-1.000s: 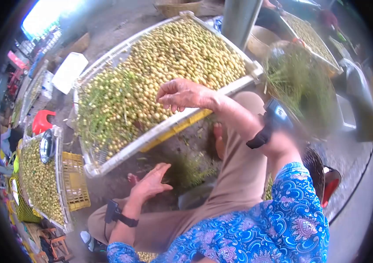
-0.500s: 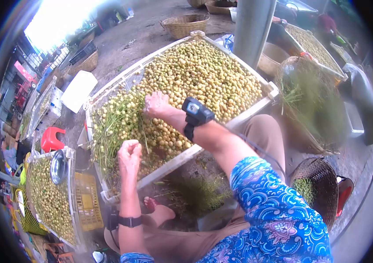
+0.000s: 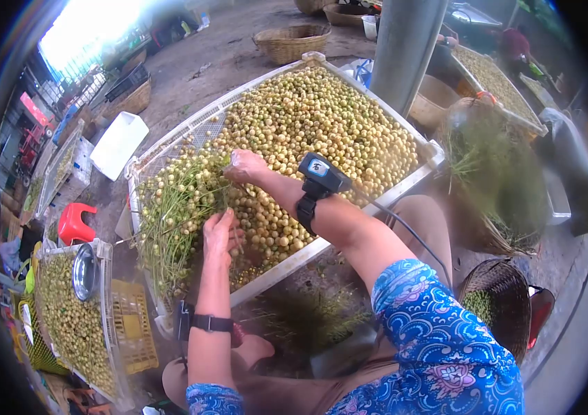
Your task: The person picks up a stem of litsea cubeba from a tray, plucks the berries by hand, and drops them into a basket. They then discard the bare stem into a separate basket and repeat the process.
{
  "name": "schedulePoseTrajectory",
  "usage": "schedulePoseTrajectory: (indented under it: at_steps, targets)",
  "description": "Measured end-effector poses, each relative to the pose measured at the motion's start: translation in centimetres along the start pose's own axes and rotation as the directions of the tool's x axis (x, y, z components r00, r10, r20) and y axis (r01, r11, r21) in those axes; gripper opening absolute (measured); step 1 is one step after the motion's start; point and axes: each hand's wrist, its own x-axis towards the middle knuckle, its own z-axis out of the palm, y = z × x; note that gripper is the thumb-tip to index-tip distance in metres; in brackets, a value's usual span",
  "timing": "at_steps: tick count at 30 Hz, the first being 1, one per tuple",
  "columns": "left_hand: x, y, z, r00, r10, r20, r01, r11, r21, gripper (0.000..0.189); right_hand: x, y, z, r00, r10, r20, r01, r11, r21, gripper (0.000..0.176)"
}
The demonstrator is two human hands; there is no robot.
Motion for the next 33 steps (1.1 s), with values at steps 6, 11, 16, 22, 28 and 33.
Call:
schedulePoseTrajectory:
  at_steps: [6,11,16,22,28,33]
  targets:
    - [-1.8,1.7,0.9,0.992,0.104,0.077,-0.073,0.941,-0.33,0.016,-4.4,-0.9,-3.2,0.975,-0.216,0.058,0.21,0.973,0.097,0.024]
    - [-6.6,5.0,0.5,0.986,0.152,0.07,-0.14,0.977,-0.16,0.017,-9.0,-1.2,-6.3,0.988,-0.071,0.138,-0.027,0.797,0.603,0.021]
    - [-5.5,1.0,-0.6,0.996,-0.038,0.078,0.043,0.997,-0.06,0.02,-10.1,3.2,-2.1,0.987,-0.156,-0.051,0.147,0.979,-0.144,0.055]
    - [-6.7,-1.4,-1.1,0.999,-0.02,0.041,0.018,0.999,0.041,0.017,-16.3,1.1,-4.3,0.991,-0.119,0.068,0.132,0.965,-0.227,0.064]
    - [-7.3,-0.4,-0.1,0.999,0.044,0.004,-0.043,0.993,-0.109,0.007,-15.0,1.8,-1.9,0.998,-0.056,0.033,0.062,0.969,-0.24,0.068]
    - [-9.6,3.3,-1.4,0.955,0.292,-0.055,-0.297,0.934,-0.199,0.007,-12.4,3.9,-3.1,0.993,0.077,0.085,-0.079,0.997,0.015,0.039]
